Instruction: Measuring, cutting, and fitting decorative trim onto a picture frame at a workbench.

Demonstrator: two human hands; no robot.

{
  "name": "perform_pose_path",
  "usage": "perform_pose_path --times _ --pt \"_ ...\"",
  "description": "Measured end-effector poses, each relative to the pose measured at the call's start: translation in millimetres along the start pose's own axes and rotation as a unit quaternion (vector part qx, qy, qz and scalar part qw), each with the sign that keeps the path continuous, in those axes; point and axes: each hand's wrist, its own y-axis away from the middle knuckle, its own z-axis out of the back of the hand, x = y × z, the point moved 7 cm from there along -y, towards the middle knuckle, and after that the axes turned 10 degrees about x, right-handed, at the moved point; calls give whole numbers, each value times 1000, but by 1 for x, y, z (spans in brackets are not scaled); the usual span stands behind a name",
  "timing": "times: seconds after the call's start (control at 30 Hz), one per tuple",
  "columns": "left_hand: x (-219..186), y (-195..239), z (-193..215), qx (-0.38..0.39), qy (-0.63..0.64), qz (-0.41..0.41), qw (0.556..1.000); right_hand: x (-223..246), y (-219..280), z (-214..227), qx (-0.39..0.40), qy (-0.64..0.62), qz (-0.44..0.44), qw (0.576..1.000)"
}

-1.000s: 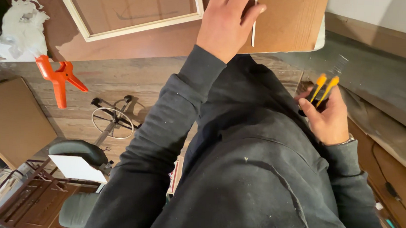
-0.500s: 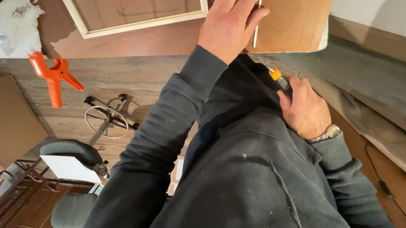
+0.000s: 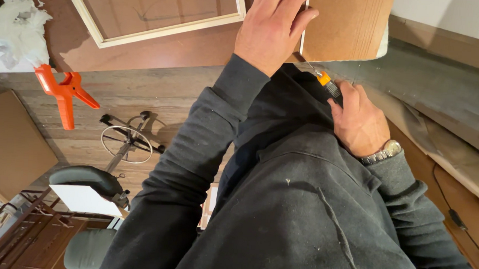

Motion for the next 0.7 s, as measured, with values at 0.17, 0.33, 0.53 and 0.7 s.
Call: perform_pose_path --times 0.17,0.33,0.53,0.7 --pt "0 0 1 -3 -3 -3 1000 -1 -1 0 3 4 -3 1000" --pt "0 1 0 -6 -5 -4 1000 2 -2 4 7 9 -3 1000" --pt "-3 -1 3 -13 -6 -2 1000 4 -3 5 -2 13 10 1000" --pt "1 1 -1 -10 -6 7 1000 9 -3 10 -6 13 20 1000"
